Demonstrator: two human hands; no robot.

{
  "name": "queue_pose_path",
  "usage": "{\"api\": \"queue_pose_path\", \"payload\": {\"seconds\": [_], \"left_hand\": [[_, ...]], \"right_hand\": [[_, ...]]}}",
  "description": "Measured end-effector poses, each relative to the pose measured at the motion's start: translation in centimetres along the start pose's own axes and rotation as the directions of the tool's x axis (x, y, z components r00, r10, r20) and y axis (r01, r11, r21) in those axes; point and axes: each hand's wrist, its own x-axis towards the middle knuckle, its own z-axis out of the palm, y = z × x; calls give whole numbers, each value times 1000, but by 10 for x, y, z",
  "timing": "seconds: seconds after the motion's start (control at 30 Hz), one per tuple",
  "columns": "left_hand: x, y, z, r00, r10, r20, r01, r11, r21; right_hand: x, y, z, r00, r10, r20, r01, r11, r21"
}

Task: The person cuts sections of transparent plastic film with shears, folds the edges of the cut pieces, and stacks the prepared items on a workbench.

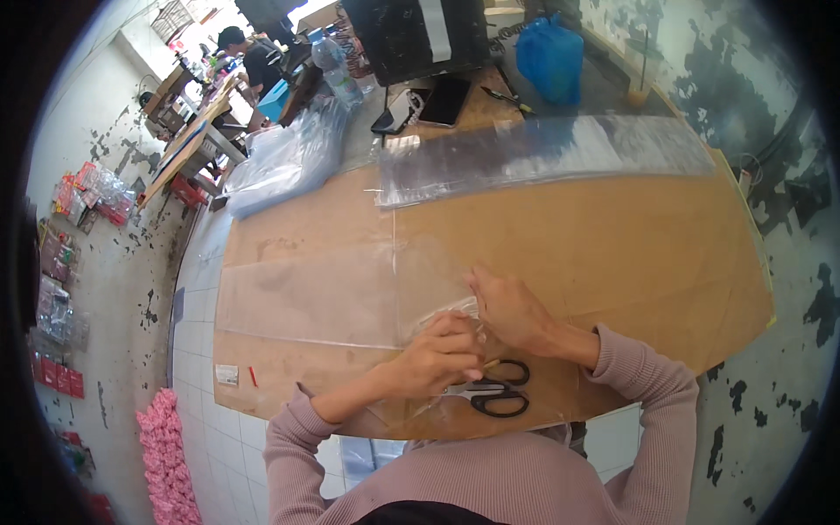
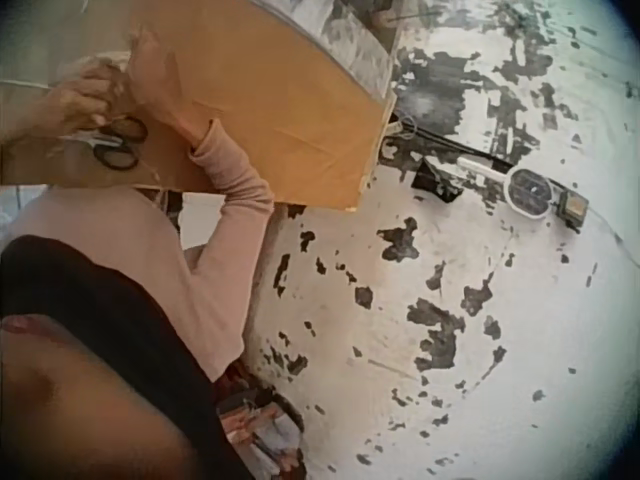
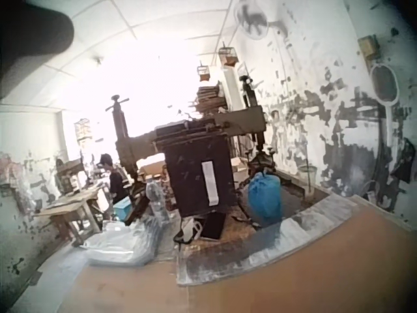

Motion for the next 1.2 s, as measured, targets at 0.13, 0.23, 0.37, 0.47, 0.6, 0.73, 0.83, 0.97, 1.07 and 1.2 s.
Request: {"api": "queue_pose_path", "payload": {"seconds": [0.13,0.23,0.37,0.47,0.6,0.73,0.83,0.97,1.07,1.2], "left_hand": [[-107,18,-20,923,-350,158,356,934,-10],[-210,16,-120,441,-771,-459,785,579,-219],[-272,34,-220,261,-124,-958,526,-814,248],[-255,23,-205,572,48,-819,444,-857,260],[-53,9,-105,759,-584,-287,641,592,488],[-14,-6,-24,986,-164,-7,82,456,886],[-4,-16,-29,999,-14,-51,52,478,877],[9,-15,-30,953,-92,-288,257,747,613],[21,-7,-30,928,-156,-337,302,846,439],[32,-6,-21,788,-416,-453,392,907,-152]], "right_hand": [[-2,88,-83,967,149,-208,-204,939,-277],[-17,34,-101,882,462,99,-458,887,-58],[2,35,-112,711,649,269,-701,681,212],[7,37,-105,793,503,343,-607,702,372],[9,35,-104,768,567,298,-640,702,311],[7,35,-100,824,468,320,-563,605,563],[11,28,-110,842,479,247,-514,574,638],[18,31,-120,946,295,134,-194,184,964],[42,32,-87,847,528,53,-193,215,957],[71,19,-52,771,634,-64,-85,201,976]]}}
